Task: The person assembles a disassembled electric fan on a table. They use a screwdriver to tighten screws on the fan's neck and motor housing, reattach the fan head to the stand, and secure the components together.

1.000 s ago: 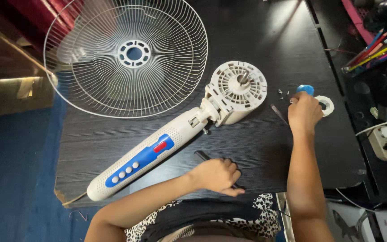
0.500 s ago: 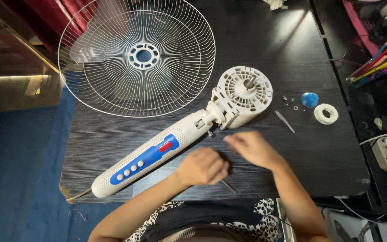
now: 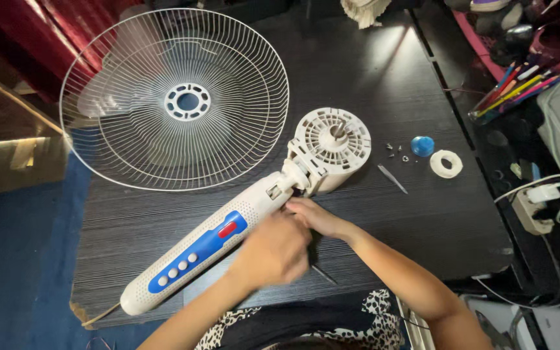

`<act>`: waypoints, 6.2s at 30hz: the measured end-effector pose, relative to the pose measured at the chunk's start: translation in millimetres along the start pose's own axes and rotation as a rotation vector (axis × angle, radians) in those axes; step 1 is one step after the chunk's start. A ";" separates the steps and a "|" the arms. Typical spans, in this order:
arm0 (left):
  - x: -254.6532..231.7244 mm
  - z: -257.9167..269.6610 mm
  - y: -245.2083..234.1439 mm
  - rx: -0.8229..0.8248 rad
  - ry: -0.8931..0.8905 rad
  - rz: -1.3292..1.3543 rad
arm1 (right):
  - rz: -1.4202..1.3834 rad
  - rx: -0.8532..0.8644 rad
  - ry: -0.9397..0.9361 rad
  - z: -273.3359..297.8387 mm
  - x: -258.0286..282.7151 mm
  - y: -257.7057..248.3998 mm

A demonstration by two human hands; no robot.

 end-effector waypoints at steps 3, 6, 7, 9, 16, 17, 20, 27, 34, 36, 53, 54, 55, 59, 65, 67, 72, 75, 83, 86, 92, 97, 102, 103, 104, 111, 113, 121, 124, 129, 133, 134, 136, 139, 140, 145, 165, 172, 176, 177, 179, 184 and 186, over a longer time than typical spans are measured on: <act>-26.9 35.0 14.1 0.099 0.091 0.050 | 0.046 0.015 -0.008 1.0 -2.2 0.8; -26.1 51.0 22.5 0.110 0.112 -0.095 | 0.267 -0.095 -0.218 0.5 6.7 4.9; -24.1 54.8 23.5 0.147 0.149 -0.139 | 0.415 -0.169 -0.345 2.3 11.4 7.0; -22.0 56.6 22.9 0.133 0.110 -0.122 | 0.626 -0.300 -0.508 8.6 17.1 13.6; -19.0 19.2 -6.2 -0.141 -0.287 -0.167 | 0.930 -0.599 -0.814 34.1 24.8 32.1; -13.9 9.2 -11.3 -0.205 -0.303 -0.235 | 0.944 -0.640 -0.880 37.9 23.8 35.1; 2.9 -15.3 -22.8 -0.336 -0.371 -0.457 | 1.712 -0.777 -1.013 42.1 12.1 53.0; 55.7 -44.4 -20.2 -0.120 -0.504 -0.352 | 1.285 -0.645 -0.759 29.1 9.1 31.6; 66.2 -53.2 -27.9 -0.027 -0.463 -0.274 | 0.557 -0.217 -0.248 14.1 23.3 -2.2; 72.6 -52.0 -25.9 0.069 -0.470 -0.270 | 0.484 -0.175 -0.095 11.1 23.2 -0.7; 82.1 -51.3 -17.5 0.131 -0.455 -0.104 | 1.347 -0.743 -0.863 52.6 35.7 35.9; 84.1 -51.2 -16.9 0.163 -0.493 -0.089 | 1.181 -0.641 -0.740 46.8 38.4 25.6; 86.3 -51.6 -16.6 0.194 -0.530 -0.074 | 1.016 -0.538 -0.620 40.5 41.4 14.9; 94.1 -57.6 -16.9 0.226 -0.550 -0.032 | 0.361 -0.101 -0.024 18.3 31.3 -3.1; 97.3 -55.0 -14.5 0.268 -0.582 -0.041 | 0.981 -0.546 -0.634 32.7 31.8 16.4; 99.7 -54.7 -14.0 0.265 -0.565 -0.058 | 1.586 -0.656 -0.688 46.3 16.3 52.3; 109.3 -49.0 -14.5 0.316 -0.597 -0.091 | 1.639 -0.599 -0.973 91.6 9.1 85.6; 107.9 -43.4 -12.7 0.282 -0.570 -0.064 | 1.420 -0.511 -0.668 98.2 18.9 52.7; 73.5 -30.4 -42.0 0.029 -0.435 -0.211 | 1.201 -1.129 -0.602 137.7 87.7 -113.2; 62.9 -15.2 -54.5 0.130 -0.478 -0.323 | 1.195 -1.192 -0.444 123.9 83.0 -167.1; 55.2 14.7 -68.2 0.336 -0.508 -0.613 | 1.179 -1.314 -0.337 105.3 57.3 -199.8; 57.1 21.2 -75.3 0.355 -0.454 -0.544 | 1.340 -1.371 -0.419 112.9 66.5 -180.1; 47.2 16.4 -85.4 0.413 -0.472 -0.432 | 1.063 -1.253 -0.747 136.6 79.1 -128.2; 45.4 15.3 -87.8 0.416 -0.476 -0.424 | 0.953 -1.194 -0.777 136.7 77.6 -114.9; 43.0 14.9 -89.4 0.419 -0.481 -0.416 | 0.950 -1.133 -0.849 135.8 76.0 -97.4; 30.7 24.8 -92.4 0.404 -0.534 -0.477 | 1.102 -0.939 -1.216 89.2 76.4 -20.0; 28.1 31.3 -97.8 0.425 -0.549 -0.512 | 1.119 -0.957 -1.213 79.9 78.7 -18.8; 22.4 69.3 -125.7 0.469 -0.932 -0.116 | 0.989 -0.919 -1.182 68.6 84.9 -26.1; 21.7 82.8 -108.3 0.392 -1.010 0.144 | 0.954 -0.917 -1.139 55.4 92.1 -28.2; 28.7 96.2 -55.9 0.130 -1.083 0.473 | 0.811 -0.906 -1.051 52.4 105.6 -27.3; 34.0 95.7 -10.4 -0.155 -1.025 0.741 | 0.695 -0.925 -1.034 83.1 94.3 -5.4; 35.1 95.9 1.4 -0.189 -1.033 0.792 | 0.548 -0.822 -0.947 88.7 87.4 -0.4; 35.1 93.4 24.4 -0.273 -0.953 0.847 | 0.267 -0.607 -0.748 102.2 69.9 10.0; 29.7 90.0 60.9 -0.351 -0.925 1.003 | -0.089 -0.242 -0.675 117.3 61.0 29.3; 28.2 89.3 68.3 -0.369 -0.929 1.069 | -0.072 -0.278 -0.656 122.0 59.6 32.1; 18.3 84.0 70.0 -0.234 -1.022 0.979 | 0.009 -0.477 -0.521 142.6 56.1 40.5; 73.0 26.2 23.1 -0.525 -1.105 0.288 | -0.302 -0.484 -0.143 91.6 6.9 -11.2; 74.6 38.5 34.9 -0.518 -1.037 0.474 | -0.164 -0.315 0.029 16.0 15.6 -12.1; 70.1 39.9 29.9 -0.421 -0.977 0.506 | -0.308 -0.313 -0.081 -18.8 -7.7 -16.6; 67.5 38.3 27.5 -0.379 -0.949 0.479 | -0.325 -0.313 -0.125 -25.0 -18.2 -19.0; 62.4 33.9 22.0 -0.295 -0.894 0.425 | -0.356 -0.393 -0.137 -34.6 -45.9 -30.4; 60.0 20.3 15.5 -0.145 -0.899 0.518 | -0.162 -0.578 -0.289 -51.0 -97.6 -59.2; 58.0 16.5 14.4 -0.117 -0.896 0.525 | 0.076 -0.637 -0.442 -44.8 -98.6 -67.5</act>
Point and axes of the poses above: each hand's wrist, its own z-axis away from the middle knuckle, its own y-axis out of the palm, x = y × z, the point moved 4 cm from there along -z, towards the middle knuckle, and after that the axes turned 15 degrees about -x, right-handed, at the moved point
